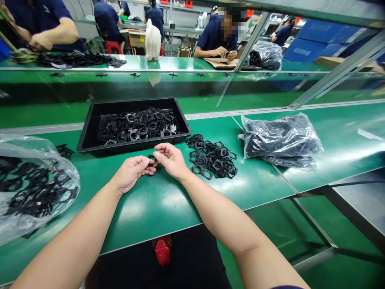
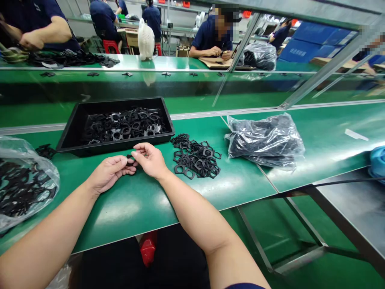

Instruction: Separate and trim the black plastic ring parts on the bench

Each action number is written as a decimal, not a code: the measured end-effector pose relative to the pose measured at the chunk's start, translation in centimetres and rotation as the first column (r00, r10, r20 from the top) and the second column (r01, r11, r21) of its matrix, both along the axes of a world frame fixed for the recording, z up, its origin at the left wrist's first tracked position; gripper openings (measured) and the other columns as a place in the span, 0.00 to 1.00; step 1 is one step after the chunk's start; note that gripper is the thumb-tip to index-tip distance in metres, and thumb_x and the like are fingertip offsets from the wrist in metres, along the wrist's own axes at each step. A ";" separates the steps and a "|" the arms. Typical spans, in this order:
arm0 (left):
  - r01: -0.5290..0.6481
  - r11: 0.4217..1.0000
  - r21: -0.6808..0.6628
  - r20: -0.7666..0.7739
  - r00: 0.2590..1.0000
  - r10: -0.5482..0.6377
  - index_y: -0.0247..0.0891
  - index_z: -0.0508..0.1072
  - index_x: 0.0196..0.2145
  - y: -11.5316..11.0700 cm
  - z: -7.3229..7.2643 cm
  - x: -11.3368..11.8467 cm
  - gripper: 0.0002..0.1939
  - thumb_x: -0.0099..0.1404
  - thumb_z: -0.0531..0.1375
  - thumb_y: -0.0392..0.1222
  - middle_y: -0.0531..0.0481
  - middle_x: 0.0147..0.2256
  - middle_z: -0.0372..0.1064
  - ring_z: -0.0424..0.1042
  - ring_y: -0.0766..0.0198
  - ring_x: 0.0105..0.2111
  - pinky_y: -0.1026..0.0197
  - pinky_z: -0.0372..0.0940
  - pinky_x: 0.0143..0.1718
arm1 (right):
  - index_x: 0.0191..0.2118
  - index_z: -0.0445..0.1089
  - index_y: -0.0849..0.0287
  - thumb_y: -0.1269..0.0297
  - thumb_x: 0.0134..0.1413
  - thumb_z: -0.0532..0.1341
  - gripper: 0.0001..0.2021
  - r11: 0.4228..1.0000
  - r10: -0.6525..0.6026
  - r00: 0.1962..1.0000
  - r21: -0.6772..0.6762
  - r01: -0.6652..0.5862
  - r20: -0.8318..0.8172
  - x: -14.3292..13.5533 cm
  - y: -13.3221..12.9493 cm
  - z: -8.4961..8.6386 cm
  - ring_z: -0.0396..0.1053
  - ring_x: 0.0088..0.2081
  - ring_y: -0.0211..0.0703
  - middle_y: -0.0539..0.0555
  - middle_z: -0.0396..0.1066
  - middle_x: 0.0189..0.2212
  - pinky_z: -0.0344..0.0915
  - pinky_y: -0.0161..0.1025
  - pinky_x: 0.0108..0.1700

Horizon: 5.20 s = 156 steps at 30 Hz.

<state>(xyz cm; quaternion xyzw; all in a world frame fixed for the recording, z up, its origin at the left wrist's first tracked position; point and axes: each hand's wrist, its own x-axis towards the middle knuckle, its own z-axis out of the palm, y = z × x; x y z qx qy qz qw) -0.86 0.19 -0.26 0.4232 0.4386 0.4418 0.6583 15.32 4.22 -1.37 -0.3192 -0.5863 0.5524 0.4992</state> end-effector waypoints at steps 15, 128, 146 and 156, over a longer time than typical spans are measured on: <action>-0.027 0.999 0.035 0.137 0.990 0.022 0.36 0.76 0.36 0.2 -0.1 0.2 0.10 0.56 0.65 0.43 0.49 0.34 0.75 0.75 0.63 0.36 0.59 0.67 0.44 | 0.29 0.72 0.58 0.60 0.49 0.64 0.07 0.889 -0.304 0.918 0.423 0.176 0.256 0.5 -0.3 0.7 0.70 0.31 0.37 0.51 0.73 0.29 0.66 0.34 0.35; -0.270 0.919 0.289 -0.329 0.873 0.360 0.35 0.74 0.39 0.3 -1.1 0.4 0.20 0.58 0.59 0.54 0.50 0.28 0.72 0.70 0.67 0.21 0.63 0.69 0.23 | 0.34 0.69 0.60 0.61 0.56 0.55 0.09 0.989 -0.092 0.912 0.147 0.036 0.400 0.3 0.0 -0.4 0.64 0.25 0.32 0.47 0.67 0.24 0.62 0.31 0.30; -0.321 0.866 0.383 -0.094 0.919 0.383 0.39 0.73 0.43 0.7 -1.0 0.3 0.18 0.57 0.62 0.48 0.45 0.44 0.70 0.70 0.62 0.40 0.58 0.66 0.42 | 0.34 0.71 0.64 0.66 0.39 0.70 0.13 0.857 0.126 0.978 -0.479 -0.191 -0.166 0.4 0.2 0.8 0.68 0.20 0.30 0.49 0.72 0.22 0.66 0.27 0.22; -0.329 0.937 0.115 -0.111 0.933 0.341 0.32 0.75 0.34 0.8 -0.7 0.3 0.17 0.49 0.68 0.46 0.52 0.25 0.71 0.69 0.68 0.24 0.64 0.66 0.28 | 0.28 0.71 0.63 0.64 0.35 0.69 0.12 0.920 0.004 1.000 -0.392 -0.011 -0.018 0.3 0.3 1.0 0.67 0.21 0.32 0.47 0.69 0.20 0.64 0.29 0.20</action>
